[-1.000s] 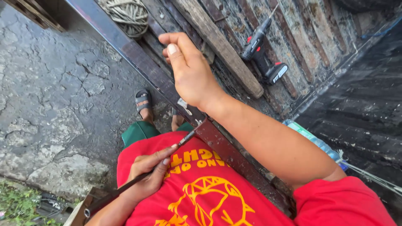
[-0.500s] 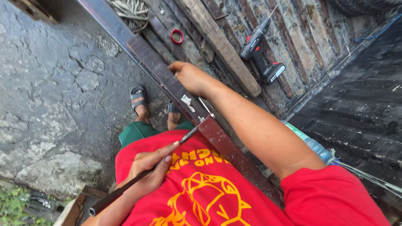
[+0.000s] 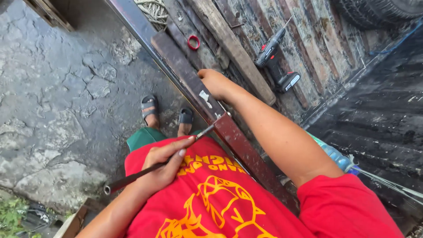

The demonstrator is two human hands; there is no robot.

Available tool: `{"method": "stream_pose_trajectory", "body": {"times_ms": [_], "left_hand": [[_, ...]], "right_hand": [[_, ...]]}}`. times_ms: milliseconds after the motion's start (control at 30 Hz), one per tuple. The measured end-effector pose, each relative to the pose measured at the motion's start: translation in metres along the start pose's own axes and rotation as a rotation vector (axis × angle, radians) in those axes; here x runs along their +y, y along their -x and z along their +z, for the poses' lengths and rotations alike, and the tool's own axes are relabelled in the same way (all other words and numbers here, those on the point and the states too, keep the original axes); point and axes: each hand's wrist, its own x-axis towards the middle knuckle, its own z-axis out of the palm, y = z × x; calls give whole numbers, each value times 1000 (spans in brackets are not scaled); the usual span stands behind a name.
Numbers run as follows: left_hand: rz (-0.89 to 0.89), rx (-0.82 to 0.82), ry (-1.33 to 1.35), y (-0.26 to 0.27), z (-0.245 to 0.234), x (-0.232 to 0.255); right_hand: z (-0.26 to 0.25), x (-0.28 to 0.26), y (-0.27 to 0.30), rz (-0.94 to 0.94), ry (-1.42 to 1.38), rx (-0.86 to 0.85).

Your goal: Using a drill, screwdriver, and wrench to repair or assemble metal components on a truck bed gate.

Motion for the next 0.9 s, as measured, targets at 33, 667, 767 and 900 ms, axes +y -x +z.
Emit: {"method": "stream_pose_trajectory", "body": {"times_ms": [33,667,767,900], "left_hand": [[10,0,-10,0,-1,0],[-223,65,50,24,1,-38],[-193,95,23,19,7,-29],[-175,118,31,21,14,-22]], "right_hand": [[1,4,0,-10,-2,9],[-49,50,57,-302,-739,104],[-55,39,101,-607,-689,274],[-63,29,141,-1066,-298,562]]}}
